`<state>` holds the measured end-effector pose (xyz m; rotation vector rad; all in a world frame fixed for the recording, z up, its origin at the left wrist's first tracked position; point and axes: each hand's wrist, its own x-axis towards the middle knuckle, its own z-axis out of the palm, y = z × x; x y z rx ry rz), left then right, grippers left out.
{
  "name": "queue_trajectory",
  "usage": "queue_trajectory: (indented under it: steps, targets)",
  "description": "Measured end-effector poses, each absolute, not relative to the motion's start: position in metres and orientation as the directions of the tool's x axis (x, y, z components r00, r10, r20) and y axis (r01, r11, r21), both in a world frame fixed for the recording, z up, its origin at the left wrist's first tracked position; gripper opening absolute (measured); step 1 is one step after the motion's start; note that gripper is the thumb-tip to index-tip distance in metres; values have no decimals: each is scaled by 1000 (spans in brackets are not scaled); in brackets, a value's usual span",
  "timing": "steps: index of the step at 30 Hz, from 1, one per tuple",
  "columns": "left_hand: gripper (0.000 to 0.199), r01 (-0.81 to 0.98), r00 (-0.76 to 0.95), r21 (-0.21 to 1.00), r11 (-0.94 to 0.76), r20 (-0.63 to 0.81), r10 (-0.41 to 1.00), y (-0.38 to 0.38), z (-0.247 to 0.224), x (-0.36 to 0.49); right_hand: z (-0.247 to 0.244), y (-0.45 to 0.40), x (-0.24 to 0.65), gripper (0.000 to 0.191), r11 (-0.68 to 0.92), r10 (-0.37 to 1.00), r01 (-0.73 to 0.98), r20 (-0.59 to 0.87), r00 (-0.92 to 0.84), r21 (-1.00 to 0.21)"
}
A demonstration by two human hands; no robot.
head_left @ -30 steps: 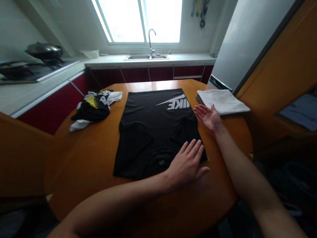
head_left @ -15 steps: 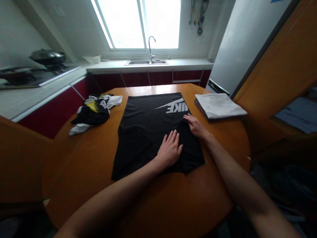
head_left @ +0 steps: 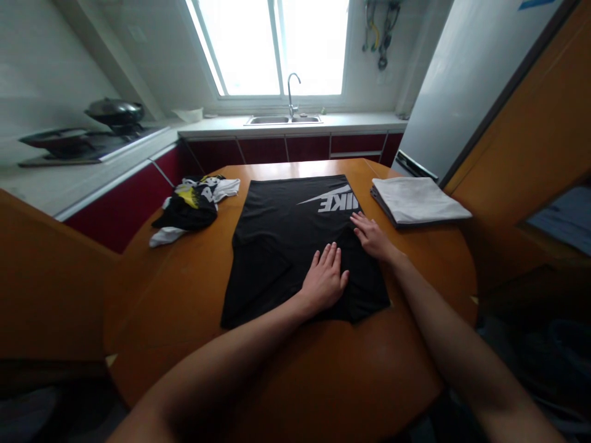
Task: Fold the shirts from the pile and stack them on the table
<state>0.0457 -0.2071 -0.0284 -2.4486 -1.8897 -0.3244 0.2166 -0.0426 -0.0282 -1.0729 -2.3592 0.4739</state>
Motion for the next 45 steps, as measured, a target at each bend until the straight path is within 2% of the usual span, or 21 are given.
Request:
queue_trajectory:
  steps: [5, 9, 13, 16, 21, 24, 28, 31, 34, 39, 42, 45]
  targets:
    - [65, 961, 240, 95, -261, 187, 953, -207, -28, 45, -39, -53, 209, 56, 626, 757, 651, 135, -639, -430]
    - [64, 960, 242, 96, -262, 179, 953, -208, -31, 46, -45, -55, 207, 59, 620, 761, 667, 108, -640, -414]
    - [68, 961, 236, 106, -257, 181, 955, -208, -23, 47, -39, -52, 207, 57, 626, 764, 642, 184, -618, -443]
    - [72, 958, 225, 132, -254, 199, 954, -203, 4, 37, -30, -49, 212, 54, 611, 784, 622, 266, -561, -490]
    - [64, 930, 126, 305, -204, 255, 959, -202, 73, -20, -16, -46, 229, 52, 563, 825, 543, 392, -406, -623]
    - [62, 895, 120, 370, -248, 335, 934, -222, 96, -67, -3, -49, 236, 50, 574, 819, 466, 481, -313, -674]
    - [51, 853, 270, 367, -370, 296, 916, -273, 87, -116, 19, -70, 239, 42, 589, 806, 379, 554, -209, -713]
    - [36, 828, 334, 363, -427, 291, 896, -315, 64, -135, 28, -105, 241, 36, 576, 817, 369, 527, -234, -729]
    - [31, 810, 379, 338, -480, 324, 867, -349, 41, -144, 19, -147, 249, 28, 619, 782, 398, 488, -387, -677]
    - [33, 840, 409, 216, -498, 353, 842, -379, 19, -156, -15, -195, 277, 26, 778, 623, 414, 487, -612, -473]
    - [32, 875, 370, 174, -452, 362, 856, -391, 14, -166, -29, -205, 299, 30, 813, 582, 436, 494, -646, -386]
    - [33, 886, 369, 145, -441, 355, 859, -400, 13, -173, -35, -210, 315, 36, 823, 568, 441, 503, -651, -358]
